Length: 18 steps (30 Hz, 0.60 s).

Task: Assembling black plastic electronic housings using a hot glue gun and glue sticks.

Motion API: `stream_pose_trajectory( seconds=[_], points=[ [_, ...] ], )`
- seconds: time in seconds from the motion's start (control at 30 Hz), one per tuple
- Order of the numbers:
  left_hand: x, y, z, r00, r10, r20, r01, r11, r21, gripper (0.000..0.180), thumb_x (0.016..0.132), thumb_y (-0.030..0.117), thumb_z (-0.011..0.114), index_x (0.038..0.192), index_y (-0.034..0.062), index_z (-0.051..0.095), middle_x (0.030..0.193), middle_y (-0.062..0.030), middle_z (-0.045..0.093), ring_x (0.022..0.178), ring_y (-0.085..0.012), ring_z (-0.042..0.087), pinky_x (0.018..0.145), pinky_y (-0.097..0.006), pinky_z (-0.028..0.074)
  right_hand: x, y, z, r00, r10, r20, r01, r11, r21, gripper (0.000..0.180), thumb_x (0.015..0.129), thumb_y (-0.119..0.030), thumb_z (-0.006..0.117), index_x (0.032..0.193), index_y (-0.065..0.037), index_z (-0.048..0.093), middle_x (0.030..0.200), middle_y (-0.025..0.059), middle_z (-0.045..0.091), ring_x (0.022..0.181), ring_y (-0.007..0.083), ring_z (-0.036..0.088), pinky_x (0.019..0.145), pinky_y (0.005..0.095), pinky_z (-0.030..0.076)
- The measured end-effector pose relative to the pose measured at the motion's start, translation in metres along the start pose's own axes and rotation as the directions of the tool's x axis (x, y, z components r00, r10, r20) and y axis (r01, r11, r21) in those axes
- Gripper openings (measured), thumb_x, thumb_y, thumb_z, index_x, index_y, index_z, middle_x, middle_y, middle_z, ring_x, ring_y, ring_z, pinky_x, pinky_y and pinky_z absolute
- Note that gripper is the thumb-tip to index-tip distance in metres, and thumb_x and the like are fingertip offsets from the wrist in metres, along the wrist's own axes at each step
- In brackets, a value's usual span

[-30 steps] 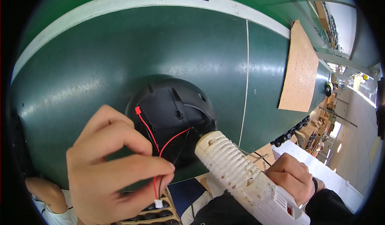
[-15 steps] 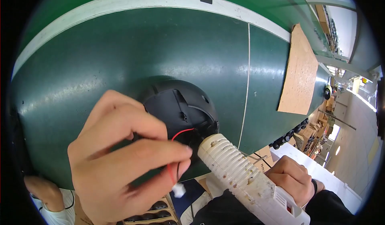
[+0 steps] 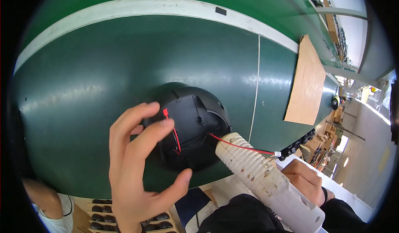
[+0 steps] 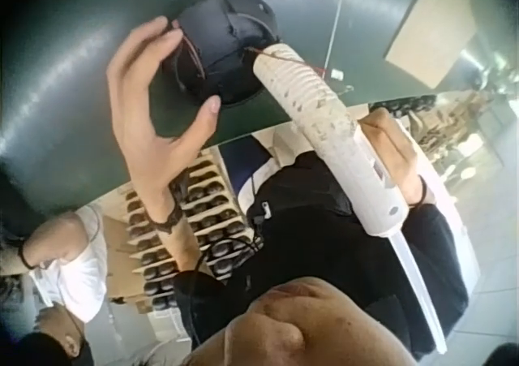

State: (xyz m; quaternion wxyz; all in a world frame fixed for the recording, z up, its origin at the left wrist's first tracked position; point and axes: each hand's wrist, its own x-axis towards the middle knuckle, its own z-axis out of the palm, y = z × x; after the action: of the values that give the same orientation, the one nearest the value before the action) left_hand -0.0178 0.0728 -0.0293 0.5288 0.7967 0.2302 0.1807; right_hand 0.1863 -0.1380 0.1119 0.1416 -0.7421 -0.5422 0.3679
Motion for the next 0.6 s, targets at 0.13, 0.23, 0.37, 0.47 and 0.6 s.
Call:
stream_pose_trajectory(
  seconds=[0.13, 0.23, 0.37, 0.47, 0.6],
  points=[
    [0.0020, -0.0025, 0.0065, 0.998, -0.014, 0.059, 0.015, 1.000, -0.020, 0.096, 0.057, 0.011, 0.088, 0.144, 0.0021, 0.047, 0.149, -0.0251, 0.045, 0.137, -0.0394, 0.047, 0.112, -0.045, 0.038, 0.0009, 0.0034, 0.0016, 0.999, -0.026, 0.029, 0.027, 1.000, -0.008, 0.029, 0.074, -0.002, 0.076, 0.098, 0.008, 0.066, 0.086, 0.0166, 0.062, 0.071, 0.0270, 0.063, 0.057, 0.0348, 0.049],
    [0.0021, -0.0024, 0.0088, 0.997, -0.019, 0.078, 0.020, 1.000, -0.012, 0.106, 0.057, 0.013, 0.093, 0.148, 0.0009, 0.041, 0.152, -0.0253, 0.043, 0.139, -0.0407, 0.044, 0.114, -0.047, 0.037, 0.0001, 0.0033, 0.0017, 1.000, 0.000, 0.024, -0.001, 0.999, 0.045, 0.028, 0.073, -0.001, 0.076, 0.097, 0.008, 0.065, 0.085, 0.0163, 0.062, 0.070, 0.0267, 0.063, 0.057, 0.0349, 0.049],
    [0.0018, -0.0043, 0.0079, 0.997, -0.018, 0.079, 0.019, 1.000, -0.020, 0.108, 0.057, 0.016, 0.094, 0.149, 0.0010, 0.040, 0.152, -0.0247, 0.044, 0.141, -0.0410, 0.043, 0.115, -0.048, 0.036, -0.0004, 0.0010, 0.0000, 0.999, 0.019, 0.040, -0.019, 1.000, -0.004, 0.028, 0.072, 0.001, 0.076, 0.097, 0.008, 0.065, 0.085, 0.0158, 0.061, 0.070, 0.0265, 0.063, 0.056, 0.0349, 0.049],
    [0.0020, -0.0063, 0.0074, 0.997, -0.010, 0.079, 0.012, 1.000, -0.021, 0.109, 0.056, 0.017, 0.094, 0.149, 0.0010, 0.040, 0.152, -0.0247, 0.044, 0.141, -0.0412, 0.043, 0.115, -0.048, 0.036, 0.0010, 0.0005, -0.0012, 0.999, 0.020, 0.041, -0.020, 1.000, 0.000, 0.028, 0.072, 0.002, 0.076, 0.097, 0.009, 0.065, 0.084, 0.0156, 0.060, 0.070, 0.0264, 0.063, 0.056, 0.0349, 0.049],
    [0.0023, -0.0071, 0.0082, 0.997, -0.018, 0.076, 0.019, 1.000, -0.011, 0.110, 0.055, 0.017, 0.094, 0.149, 0.0016, 0.040, 0.152, -0.0241, 0.045, 0.140, -0.0408, 0.044, 0.115, -0.048, 0.036, 0.0032, 0.0004, -0.0021, 0.998, 0.026, 0.052, -0.026, 1.000, 0.000, 0.028, 0.072, 0.002, 0.076, 0.096, 0.009, 0.064, 0.084, 0.0155, 0.060, 0.069, 0.0260, 0.063, 0.056, 0.0347, 0.049]
  ],
)
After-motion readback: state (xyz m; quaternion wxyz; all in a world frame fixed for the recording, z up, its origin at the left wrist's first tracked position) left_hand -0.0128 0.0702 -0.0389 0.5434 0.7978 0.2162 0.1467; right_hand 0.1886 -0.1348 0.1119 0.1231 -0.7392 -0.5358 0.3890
